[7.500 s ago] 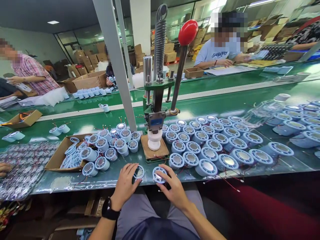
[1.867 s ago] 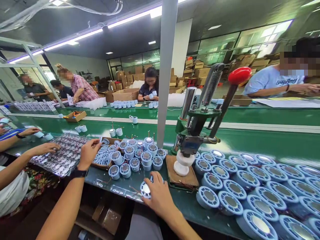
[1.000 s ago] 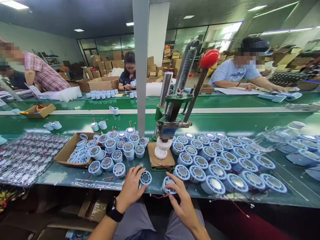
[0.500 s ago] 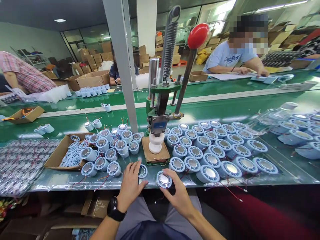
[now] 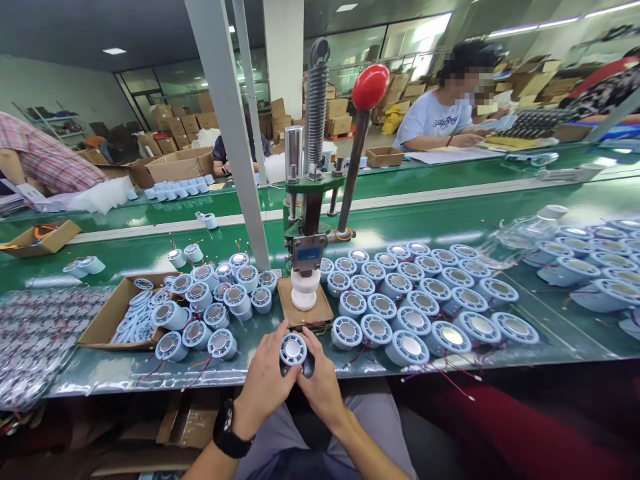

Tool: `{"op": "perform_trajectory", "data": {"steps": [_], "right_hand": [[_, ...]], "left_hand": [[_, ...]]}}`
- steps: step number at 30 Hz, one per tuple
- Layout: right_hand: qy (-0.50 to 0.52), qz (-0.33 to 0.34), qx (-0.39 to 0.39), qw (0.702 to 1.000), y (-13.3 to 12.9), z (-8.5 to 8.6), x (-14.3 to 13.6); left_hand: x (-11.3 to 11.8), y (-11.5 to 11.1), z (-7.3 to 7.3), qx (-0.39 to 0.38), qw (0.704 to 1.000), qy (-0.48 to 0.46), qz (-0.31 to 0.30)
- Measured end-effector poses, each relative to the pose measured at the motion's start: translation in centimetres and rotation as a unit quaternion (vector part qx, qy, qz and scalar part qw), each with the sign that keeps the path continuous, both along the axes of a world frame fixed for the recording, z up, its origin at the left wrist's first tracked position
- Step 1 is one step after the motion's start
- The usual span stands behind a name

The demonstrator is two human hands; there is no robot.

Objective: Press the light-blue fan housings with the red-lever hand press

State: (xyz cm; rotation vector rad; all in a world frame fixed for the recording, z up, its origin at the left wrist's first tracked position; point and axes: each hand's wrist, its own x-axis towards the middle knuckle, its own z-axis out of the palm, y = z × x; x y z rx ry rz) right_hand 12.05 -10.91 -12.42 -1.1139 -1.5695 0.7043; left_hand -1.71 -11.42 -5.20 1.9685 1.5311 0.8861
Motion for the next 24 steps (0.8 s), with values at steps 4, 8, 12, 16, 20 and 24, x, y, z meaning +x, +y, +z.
{"op": "perform_trajectory", "data": {"steps": [4,8,12,16,20,24], "right_hand": [[-0.007,-0.002,0.005,1.000,-0.2,0.2,0.1],[-0.051,-0.018,0.029,0.998,-0.1,0.3,0.0],[-0.073,-0.022,0.050,0.996,-0.1,-0.2,-0.2],[-0.159,-0.002,0.051,0.986,-0.1,0.3,0.6],[-0.303,0.106,0.050,0.946,1.1,7.3,4.1],[-0.303,-0.015,0.251,0.919,4.9,22.7,8.4]], "left_hand": [[0.7,-0.5,-1.4,0.004,0.996,-0.060,0.060],[1.5,-0.9,-2.3,0.007,0.988,-0.109,0.113],[2.0,-1.0,-3.0,0.018,0.985,-0.120,0.122],[2.1,-1.1,-4.1,0.021,0.986,-0.125,0.111],[1.5,-0.3,-3.1,-0.035,0.989,-0.120,0.084],[0.2,2.6,0.7,-0.027,0.990,-0.111,0.082]]}}
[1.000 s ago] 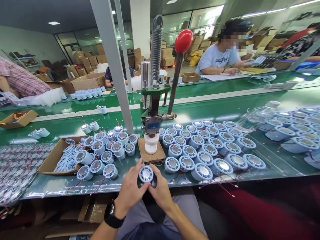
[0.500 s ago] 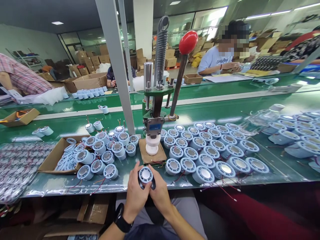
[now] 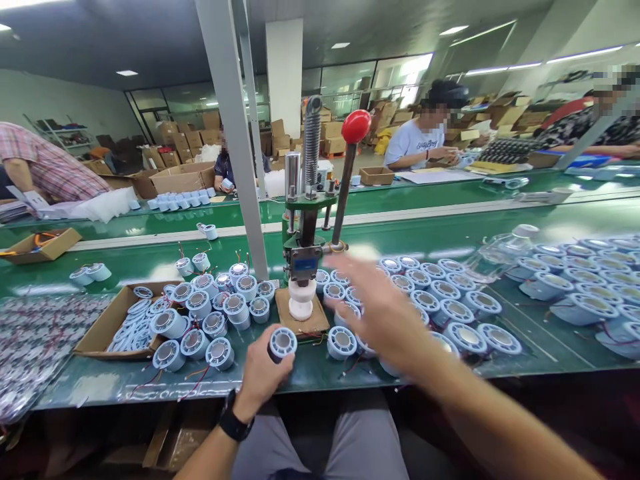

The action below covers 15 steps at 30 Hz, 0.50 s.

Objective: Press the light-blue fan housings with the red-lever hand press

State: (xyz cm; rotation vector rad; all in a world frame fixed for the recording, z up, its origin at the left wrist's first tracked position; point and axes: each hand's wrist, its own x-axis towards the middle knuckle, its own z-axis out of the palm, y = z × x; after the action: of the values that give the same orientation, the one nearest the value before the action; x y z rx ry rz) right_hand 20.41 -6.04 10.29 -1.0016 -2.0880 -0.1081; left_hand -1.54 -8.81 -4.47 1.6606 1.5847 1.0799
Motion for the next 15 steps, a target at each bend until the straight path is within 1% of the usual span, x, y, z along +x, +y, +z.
{"op": "perform_trajectory", "data": {"steps": [1,2,3,4,5,6,7,9,10,12,14,15], "right_hand": [[0.018,-0.037,0.063,0.997,1.4,4.2,0.6],[0.031,-0.077,0.107,0.991,2.9,8.0,1.0],[0.053,-0.107,0.130,0.984,4.5,11.3,1.0],[0.077,-0.121,0.128,0.981,6.2,13.8,0.9],[0.103,-0.126,0.107,0.981,7.9,15.6,0.5],[0.129,-0.122,0.074,0.981,9.6,16.6,0.0],[0.153,-0.111,0.040,0.981,11.1,16.9,-0.5],[0.194,-0.088,-0.004,0.977,13.6,16.3,-1.5],[0.210,-0.078,-0.009,0.974,14.6,15.8,-1.9],[0.240,-0.054,-0.001,0.969,15.8,15.2,-2.3],[0.263,-0.040,0.001,0.964,16.0,15.4,-2.3],[0.273,-0.038,-0.002,0.961,15.5,15.8,-2.1]], "left_hand": [[-0.2,1.1,1.0,0.014,1.000,-0.004,0.007],[-0.4,2.2,1.8,0.026,0.999,-0.014,0.013],[-0.4,3.3,2.5,0.035,0.999,-0.028,0.014],[-0.2,4.4,2.9,0.040,0.998,-0.043,0.008],[0.1,5.5,3.2,0.041,0.997,-0.058,-0.002],[0.5,6.4,3.3,0.039,0.997,-0.071,-0.016],[1.0,7.3,3.2,0.035,0.995,-0.083,-0.032],[2.1,8.6,2.9,0.025,0.992,-0.103,-0.065],[2.5,9.1,2.7,0.020,0.990,-0.113,-0.082],[3.2,9.9,2.4,0.005,0.985,-0.129,-0.112],[3.4,10.3,2.2,-0.009,0.982,-0.139,-0.130],[3.5,10.3,2.0,-0.014,0.981,-0.142,-0.134]]}}
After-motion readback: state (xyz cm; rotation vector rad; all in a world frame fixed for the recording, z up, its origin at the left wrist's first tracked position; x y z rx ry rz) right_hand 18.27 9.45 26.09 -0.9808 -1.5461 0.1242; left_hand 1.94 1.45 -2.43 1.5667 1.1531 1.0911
